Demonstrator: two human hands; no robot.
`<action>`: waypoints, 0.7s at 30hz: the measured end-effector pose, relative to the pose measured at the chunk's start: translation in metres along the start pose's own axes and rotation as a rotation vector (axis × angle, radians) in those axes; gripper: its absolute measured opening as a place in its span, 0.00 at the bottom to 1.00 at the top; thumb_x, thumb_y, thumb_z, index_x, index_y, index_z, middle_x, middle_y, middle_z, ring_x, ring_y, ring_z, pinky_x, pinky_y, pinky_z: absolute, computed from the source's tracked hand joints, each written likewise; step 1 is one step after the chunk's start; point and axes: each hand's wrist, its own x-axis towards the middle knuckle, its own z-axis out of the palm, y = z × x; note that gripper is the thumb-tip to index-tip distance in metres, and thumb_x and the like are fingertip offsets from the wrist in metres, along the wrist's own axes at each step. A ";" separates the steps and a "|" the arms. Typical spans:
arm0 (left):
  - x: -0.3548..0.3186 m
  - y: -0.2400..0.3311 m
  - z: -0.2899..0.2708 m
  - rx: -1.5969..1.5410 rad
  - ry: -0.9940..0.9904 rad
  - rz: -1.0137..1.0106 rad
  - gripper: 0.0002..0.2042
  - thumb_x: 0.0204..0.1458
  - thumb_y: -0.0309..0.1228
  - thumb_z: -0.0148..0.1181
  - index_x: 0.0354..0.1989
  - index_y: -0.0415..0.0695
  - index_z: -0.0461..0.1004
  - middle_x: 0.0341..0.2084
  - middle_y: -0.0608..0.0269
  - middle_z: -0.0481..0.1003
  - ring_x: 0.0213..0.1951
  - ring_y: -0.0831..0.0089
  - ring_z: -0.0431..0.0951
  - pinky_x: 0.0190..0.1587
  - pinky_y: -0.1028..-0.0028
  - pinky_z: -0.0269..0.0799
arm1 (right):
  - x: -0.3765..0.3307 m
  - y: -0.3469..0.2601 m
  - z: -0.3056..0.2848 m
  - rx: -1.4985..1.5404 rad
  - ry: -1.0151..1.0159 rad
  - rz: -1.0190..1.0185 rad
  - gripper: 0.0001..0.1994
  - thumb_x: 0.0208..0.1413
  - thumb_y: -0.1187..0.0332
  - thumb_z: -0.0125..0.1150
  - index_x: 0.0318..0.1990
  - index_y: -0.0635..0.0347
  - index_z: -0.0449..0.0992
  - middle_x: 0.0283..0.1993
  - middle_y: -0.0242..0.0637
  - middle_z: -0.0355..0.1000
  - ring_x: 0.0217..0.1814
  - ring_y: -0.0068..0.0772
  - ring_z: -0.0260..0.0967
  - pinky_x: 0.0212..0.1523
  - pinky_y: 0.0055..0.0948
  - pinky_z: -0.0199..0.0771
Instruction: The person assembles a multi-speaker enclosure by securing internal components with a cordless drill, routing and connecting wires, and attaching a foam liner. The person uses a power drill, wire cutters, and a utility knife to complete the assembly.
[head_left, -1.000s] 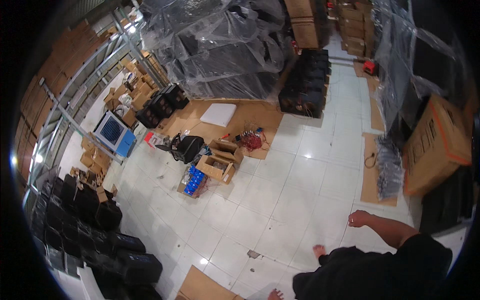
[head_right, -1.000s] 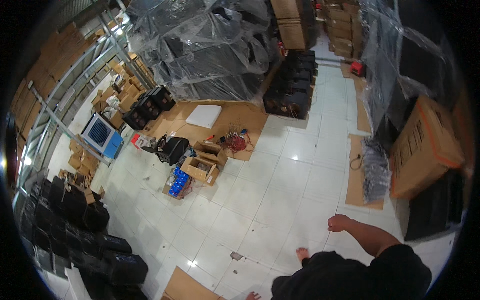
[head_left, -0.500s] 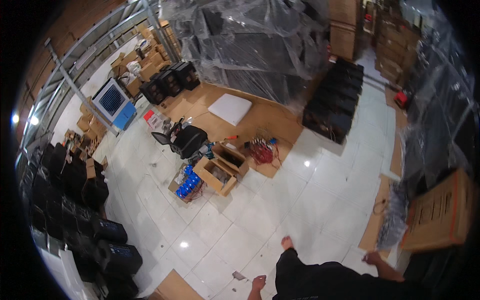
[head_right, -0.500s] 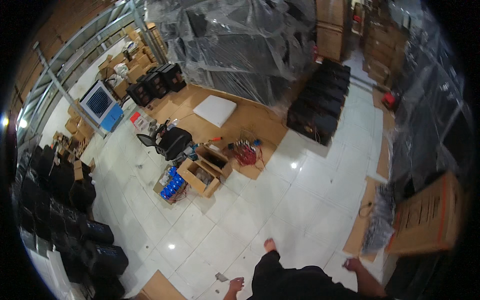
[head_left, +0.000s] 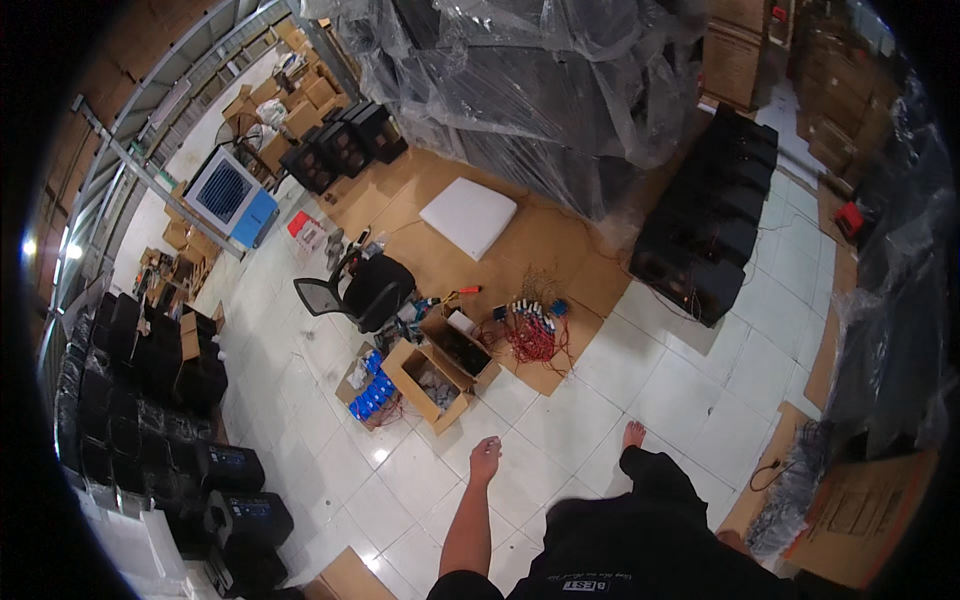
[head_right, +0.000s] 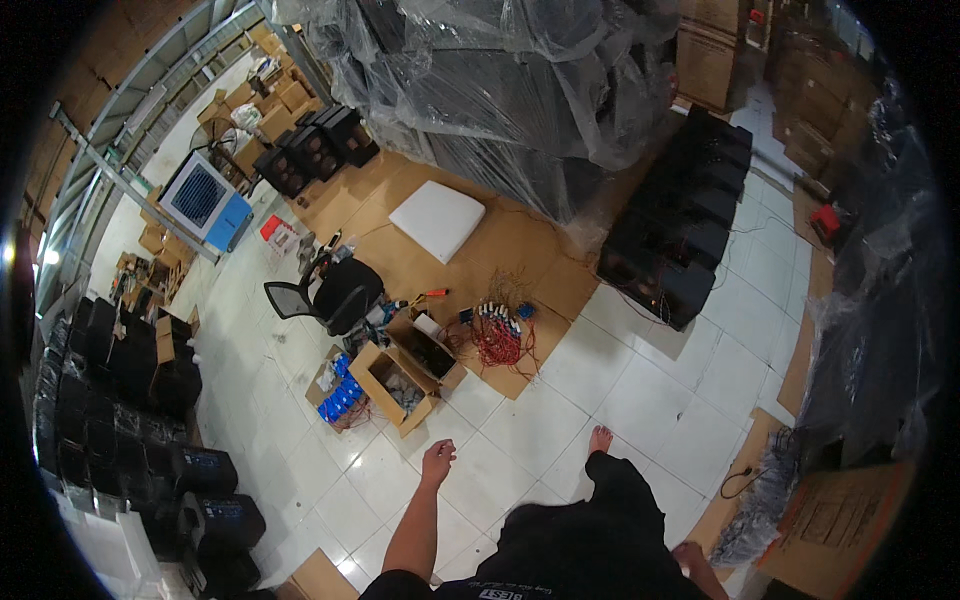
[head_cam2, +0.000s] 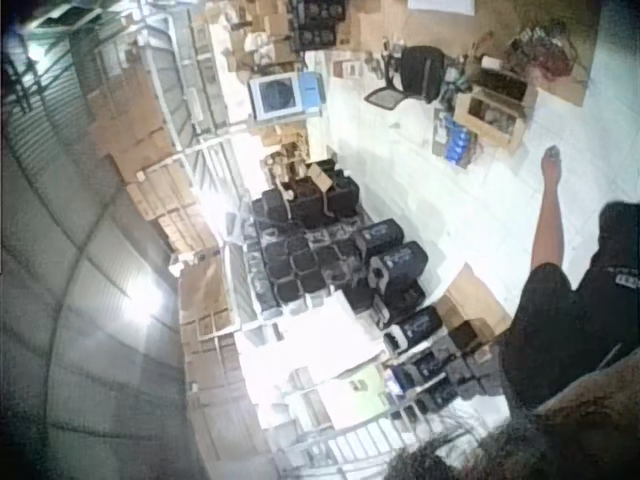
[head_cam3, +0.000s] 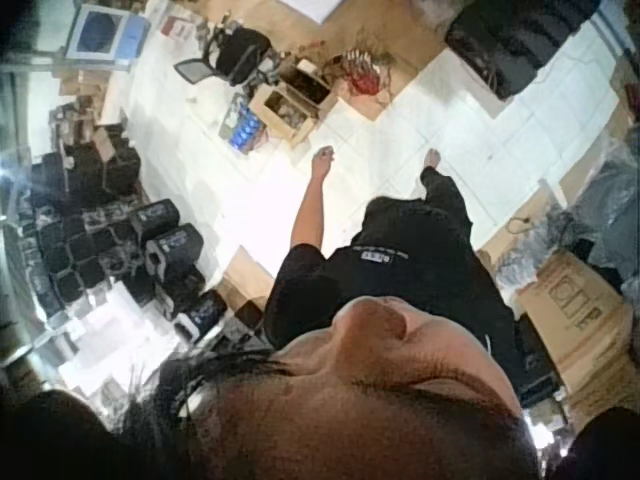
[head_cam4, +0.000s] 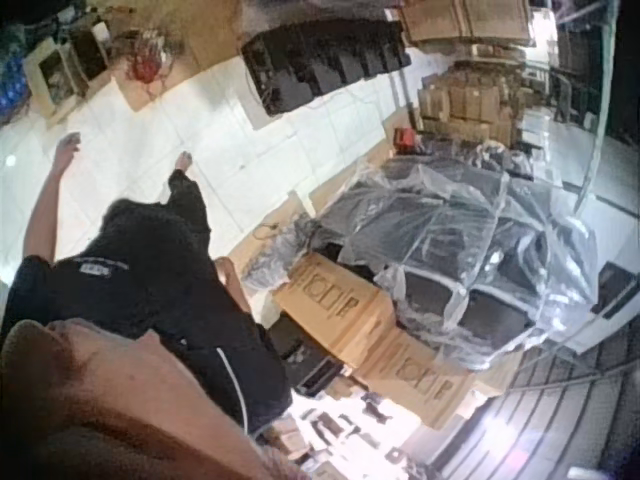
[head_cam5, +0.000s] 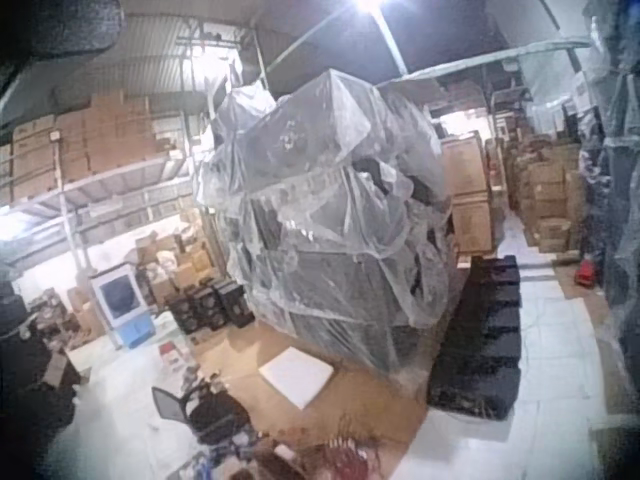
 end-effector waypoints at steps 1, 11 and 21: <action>-0.008 -0.008 0.003 -0.017 0.024 -0.113 0.17 0.60 0.41 0.54 0.45 0.40 0.78 0.32 0.59 0.79 0.30 0.72 0.79 0.36 0.71 0.75 | 0.016 -0.043 -0.034 0.127 -0.030 0.047 0.09 0.52 0.67 0.61 0.26 0.64 0.78 0.21 0.38 0.74 0.23 0.33 0.72 0.25 0.37 0.73; -0.034 -0.069 0.112 0.261 -0.505 -0.359 0.23 0.60 0.53 0.46 0.49 0.50 0.77 0.41 0.56 0.79 0.44 0.58 0.80 0.48 0.62 0.74 | 0.264 -0.488 -0.333 0.127 0.344 -0.502 0.06 0.51 0.70 0.61 0.31 0.64 0.78 0.21 0.37 0.74 0.22 0.25 0.71 0.24 0.26 0.72; 0.331 0.126 0.113 0.370 -0.085 -0.267 0.28 0.61 0.52 0.42 0.52 0.40 0.73 0.47 0.42 0.75 0.50 0.46 0.75 0.53 0.56 0.69 | 0.399 -0.621 -0.342 -0.386 0.057 -0.617 0.09 0.52 0.70 0.53 0.24 0.58 0.79 0.24 0.40 0.76 0.29 0.35 0.76 0.32 0.36 0.76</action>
